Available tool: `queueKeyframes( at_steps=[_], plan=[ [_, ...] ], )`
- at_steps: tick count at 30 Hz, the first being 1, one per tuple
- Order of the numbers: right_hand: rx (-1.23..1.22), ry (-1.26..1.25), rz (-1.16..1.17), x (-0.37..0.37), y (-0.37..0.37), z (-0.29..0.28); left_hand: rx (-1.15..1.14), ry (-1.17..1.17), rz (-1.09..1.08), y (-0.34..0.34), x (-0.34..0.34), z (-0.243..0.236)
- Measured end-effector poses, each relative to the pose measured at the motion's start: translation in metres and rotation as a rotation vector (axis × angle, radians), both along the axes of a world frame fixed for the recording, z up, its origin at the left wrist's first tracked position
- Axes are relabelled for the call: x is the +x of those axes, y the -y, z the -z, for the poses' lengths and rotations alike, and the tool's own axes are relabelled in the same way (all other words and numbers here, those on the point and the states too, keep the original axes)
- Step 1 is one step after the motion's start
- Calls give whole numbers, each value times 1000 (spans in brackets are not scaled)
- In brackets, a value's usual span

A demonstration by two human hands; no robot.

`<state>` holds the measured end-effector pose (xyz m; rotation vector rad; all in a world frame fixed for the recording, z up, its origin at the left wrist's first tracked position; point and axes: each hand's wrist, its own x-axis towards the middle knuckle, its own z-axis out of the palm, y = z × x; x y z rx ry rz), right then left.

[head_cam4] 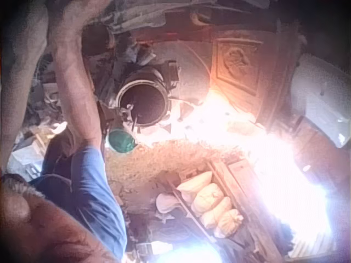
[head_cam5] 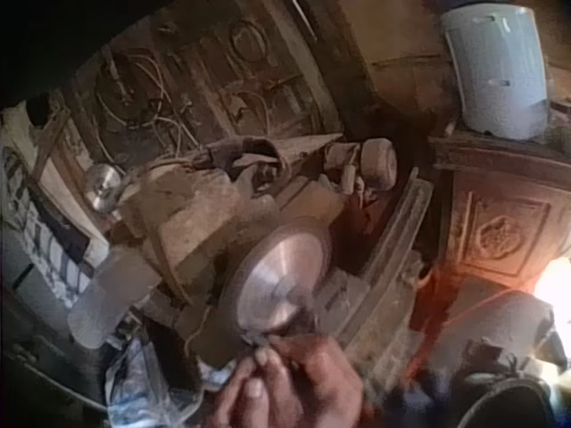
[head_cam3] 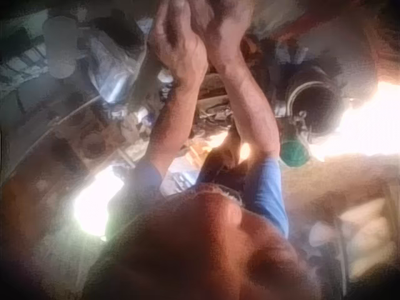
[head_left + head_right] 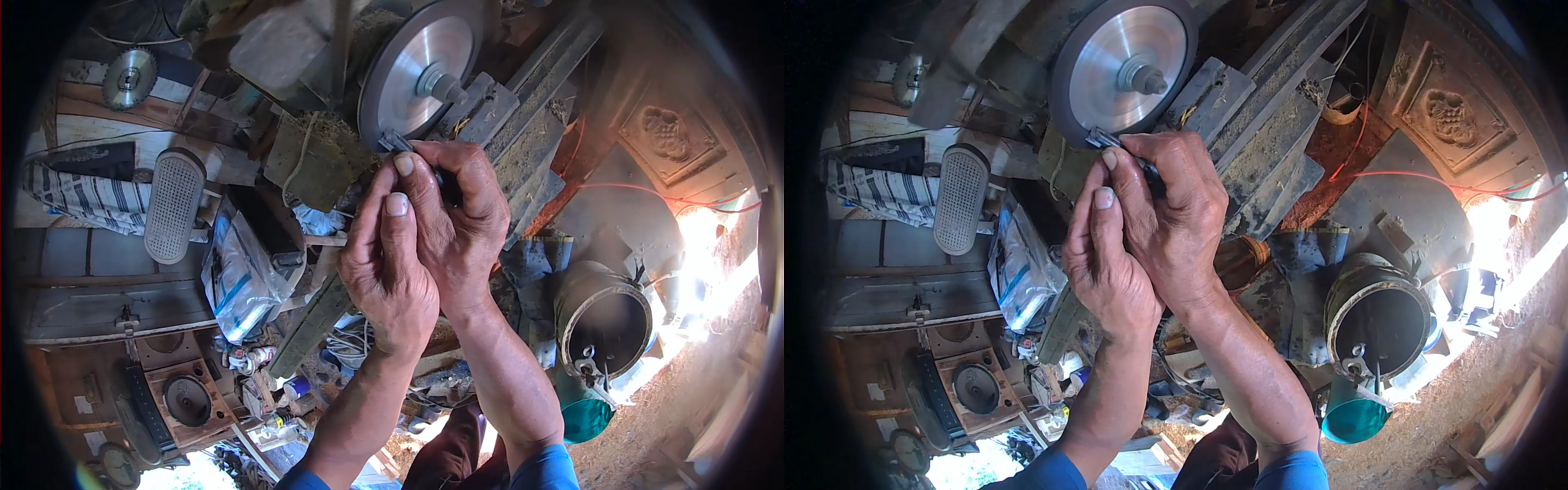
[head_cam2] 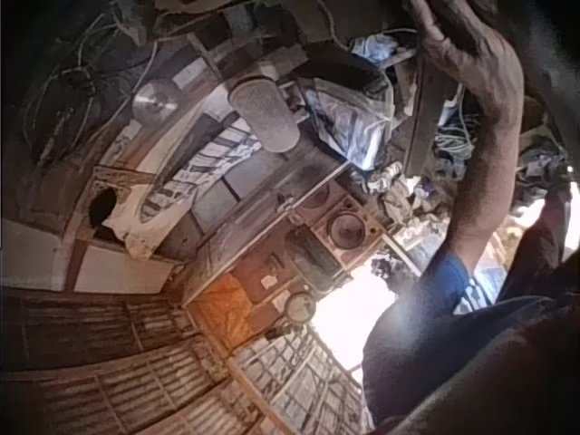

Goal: The person sharpens the edge of a small metal piece using a bench grinder, rotating and checking the piece by hand.

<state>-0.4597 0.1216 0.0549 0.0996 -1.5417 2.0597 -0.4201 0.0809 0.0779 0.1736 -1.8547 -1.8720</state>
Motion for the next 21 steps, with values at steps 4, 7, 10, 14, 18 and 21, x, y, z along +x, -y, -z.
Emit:
queueKeyframes(
  at_steps=[4,7,10,14,18,21],
  plan=[
    [-19,-12,23,-2,1,0,-19,8,6,1,0,1],
    [12,14,6,0,0,-1,-6,11,23,2,0,1],
    [-15,5,2,0,0,-1,0,-2,15,1,0,1],
    [-11,2,9,0,2,-1,-13,-9,23,2,-1,1],
    [-11,2,23,0,2,-1,-5,12,27,2,0,1],
    [-1,23,23,1,1,-1,-1,16,22,2,0,0]
  ],
)
